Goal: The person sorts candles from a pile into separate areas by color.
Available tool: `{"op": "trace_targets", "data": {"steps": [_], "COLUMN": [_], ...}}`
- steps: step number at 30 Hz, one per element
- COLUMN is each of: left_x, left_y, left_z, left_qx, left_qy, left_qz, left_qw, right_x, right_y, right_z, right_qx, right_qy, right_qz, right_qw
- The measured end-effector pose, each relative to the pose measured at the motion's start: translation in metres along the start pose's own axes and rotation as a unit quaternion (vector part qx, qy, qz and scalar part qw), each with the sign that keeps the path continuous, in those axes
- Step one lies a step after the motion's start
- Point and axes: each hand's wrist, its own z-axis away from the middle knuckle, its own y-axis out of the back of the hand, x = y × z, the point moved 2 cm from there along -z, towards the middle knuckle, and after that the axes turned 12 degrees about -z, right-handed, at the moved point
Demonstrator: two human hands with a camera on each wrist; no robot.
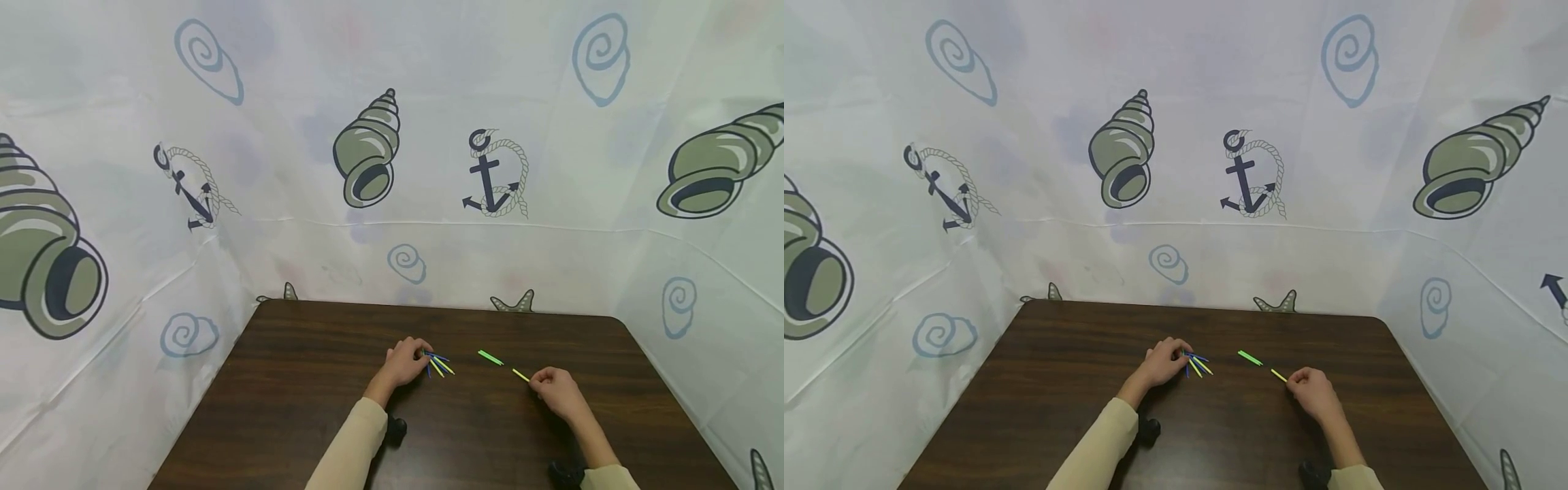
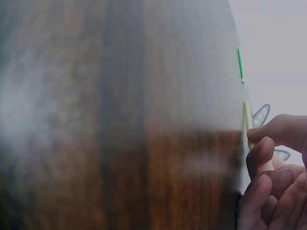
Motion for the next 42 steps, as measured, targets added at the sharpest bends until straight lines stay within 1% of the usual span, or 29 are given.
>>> {"op": "trace_targets", "data": {"steps": [4, 10, 14, 17, 23, 27, 29, 35, 39, 42], "left_x": [0.001, 0.002, 0.004, 0.008, 0.021, 0.025, 0.027, 0.033, 0.038, 0.042], "left_y": [0.000, -0.003, -0.002, 0.003, 0.019, 0.024, 0.027, 0.036, 0.041, 0.043], "left_z": [-0.001, -0.005, -0.007, -0.006, -0.004, -0.006, -0.008, -0.016, -0.019, -0.020], "left_qx": [-0.001, -0.006, -0.014, -0.024, -0.037, -0.050, -0.059, -0.080, -0.084, -0.086], "left_qy": [-0.002, -0.005, -0.003, 0.006, 0.032, 0.049, 0.051, 0.051, 0.058, 0.063], "left_qz": [-0.002, -0.004, -0.003, 0.006, 0.011, 0.005, -0.006, -0.067, -0.124, -0.158], "left_qw": [1.0000, 1.0000, 0.9999, 0.9997, 0.9987, 0.9975, 0.9970, 0.9933, 0.9871, 0.9818], "right_x": [0.003, 0.006, 0.006, 0.006, 0.006, 0.007, 0.006, 0.003, 0.003, 0.002], "right_y": [0.002, 0.004, 0.005, 0.007, 0.009, 0.008, 0.009, 0.010, 0.009, 0.009], "right_z": [0.000, -0.001, 0.000, 0.000, -0.001, -0.002, -0.002, -0.001, -0.001, -0.002], "right_qx": [-0.009, -0.011, -0.012, -0.012, -0.012, -0.007, -0.006, -0.004, -0.005, -0.004], "right_qy": [-0.009, -0.011, -0.009, -0.012, -0.012, -0.015, -0.016, -0.016, -0.015, -0.016], "right_qz": [-0.013, -0.018, -0.020, -0.026, -0.024, -0.018, -0.017, -0.023, -0.031, -0.033], "right_qw": [0.9998, 0.9997, 0.9997, 0.9995, 0.9996, 0.9997, 0.9997, 0.9996, 0.9994, 0.9993]}}
